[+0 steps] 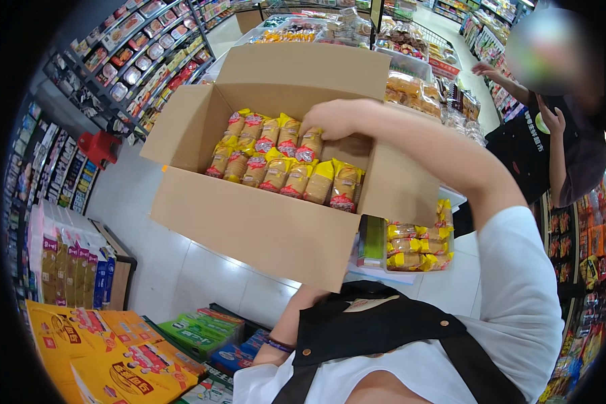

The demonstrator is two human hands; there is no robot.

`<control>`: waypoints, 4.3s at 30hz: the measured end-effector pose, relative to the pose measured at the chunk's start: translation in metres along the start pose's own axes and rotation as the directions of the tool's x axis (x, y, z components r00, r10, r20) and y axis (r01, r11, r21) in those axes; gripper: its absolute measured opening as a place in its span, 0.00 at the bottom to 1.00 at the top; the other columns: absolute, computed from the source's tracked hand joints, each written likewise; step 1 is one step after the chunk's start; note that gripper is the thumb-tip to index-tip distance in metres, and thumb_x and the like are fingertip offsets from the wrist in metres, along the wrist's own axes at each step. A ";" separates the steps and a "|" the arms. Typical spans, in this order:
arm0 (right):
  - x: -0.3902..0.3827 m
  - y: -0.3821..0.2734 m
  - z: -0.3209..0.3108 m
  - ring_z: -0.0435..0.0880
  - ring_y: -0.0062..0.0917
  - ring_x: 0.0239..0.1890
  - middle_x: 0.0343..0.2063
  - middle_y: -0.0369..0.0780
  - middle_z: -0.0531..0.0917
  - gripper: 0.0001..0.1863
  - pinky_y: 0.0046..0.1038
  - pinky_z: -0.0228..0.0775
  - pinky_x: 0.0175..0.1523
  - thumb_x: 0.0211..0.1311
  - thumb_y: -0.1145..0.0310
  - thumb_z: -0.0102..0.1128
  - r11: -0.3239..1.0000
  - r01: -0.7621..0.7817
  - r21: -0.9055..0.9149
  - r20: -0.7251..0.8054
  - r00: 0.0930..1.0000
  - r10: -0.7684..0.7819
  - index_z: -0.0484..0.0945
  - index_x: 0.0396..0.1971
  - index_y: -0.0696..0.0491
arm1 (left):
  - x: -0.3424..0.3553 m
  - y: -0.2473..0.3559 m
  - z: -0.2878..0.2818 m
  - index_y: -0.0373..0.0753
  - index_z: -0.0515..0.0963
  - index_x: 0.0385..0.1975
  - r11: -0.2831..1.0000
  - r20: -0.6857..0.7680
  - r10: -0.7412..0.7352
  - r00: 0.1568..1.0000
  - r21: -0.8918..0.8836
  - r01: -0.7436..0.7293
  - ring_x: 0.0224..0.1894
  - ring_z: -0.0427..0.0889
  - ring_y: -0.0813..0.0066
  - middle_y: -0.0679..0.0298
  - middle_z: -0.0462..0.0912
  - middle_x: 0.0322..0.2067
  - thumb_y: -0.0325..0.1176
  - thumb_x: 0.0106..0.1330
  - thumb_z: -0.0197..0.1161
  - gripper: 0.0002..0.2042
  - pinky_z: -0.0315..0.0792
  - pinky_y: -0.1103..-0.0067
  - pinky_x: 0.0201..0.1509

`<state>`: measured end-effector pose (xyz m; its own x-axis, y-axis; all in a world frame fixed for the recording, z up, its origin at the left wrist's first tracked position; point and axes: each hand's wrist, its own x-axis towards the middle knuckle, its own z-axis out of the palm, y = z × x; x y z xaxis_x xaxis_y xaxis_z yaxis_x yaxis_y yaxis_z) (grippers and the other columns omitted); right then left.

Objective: The person unpacks yellow-wrapped snack packs from a cardboard box and arranges them into a green tray on a supermarket shelf. They repeatedly transfer packs from the box to the tray, adjust the arrangement, and briefly handle a dark snack bag before returning to restocking.

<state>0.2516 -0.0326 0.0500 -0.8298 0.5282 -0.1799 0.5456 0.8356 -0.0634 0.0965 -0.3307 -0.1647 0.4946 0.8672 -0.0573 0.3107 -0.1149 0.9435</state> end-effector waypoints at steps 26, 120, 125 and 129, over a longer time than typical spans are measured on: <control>-0.493 -0.024 0.195 0.80 0.20 0.43 0.43 0.40 0.80 0.38 0.23 0.73 0.47 0.51 0.45 0.69 0.179 -0.380 0.907 -0.108 0.203 0.973 0.68 0.56 0.53 | 0.123 0.004 0.145 0.36 0.76 0.49 0.956 0.405 0.064 0.912 0.236 -0.172 0.52 0.77 0.54 0.51 0.79 0.48 0.33 0.64 0.61 0.15 0.71 0.69 0.56; 0.042 -0.026 0.066 0.50 0.36 0.72 0.71 0.45 0.49 0.57 0.42 0.48 0.70 0.51 0.26 0.53 0.651 -0.639 0.409 0.759 0.634 0.146 0.40 0.72 0.44 | 0.055 0.014 -0.052 0.35 0.76 0.42 0.981 -0.296 0.111 0.949 -0.121 -0.152 0.41 0.81 0.75 0.60 0.80 0.38 0.29 0.62 0.64 0.11 0.75 0.78 0.47; 0.033 -0.034 0.040 0.45 0.34 0.73 0.72 0.45 0.46 0.56 0.42 0.46 0.71 0.54 0.27 0.49 0.574 -0.710 0.408 0.818 0.563 0.116 0.40 0.72 0.48 | 0.051 0.015 -0.059 0.35 0.76 0.42 0.979 -0.305 0.109 0.946 -0.133 -0.156 0.41 0.81 0.75 0.61 0.79 0.38 0.29 0.62 0.64 0.11 0.75 0.78 0.47; 0.019 -0.038 0.050 0.48 0.36 0.73 0.71 0.48 0.47 0.55 0.38 0.45 0.72 0.57 0.30 0.49 0.662 -0.574 0.482 0.714 0.695 0.083 0.41 0.71 0.53 | 0.051 0.017 -0.064 0.35 0.76 0.42 0.978 -0.305 0.118 0.945 -0.130 -0.164 0.41 0.81 0.75 0.61 0.79 0.39 0.29 0.63 0.64 0.10 0.75 0.78 0.47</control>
<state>0.2206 -0.0617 0.0002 -0.4476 0.3289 -0.8316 0.8942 0.1771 -0.4112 0.0749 -0.2572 -0.1309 0.2560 0.9539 0.1566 0.1170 -0.1913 0.9745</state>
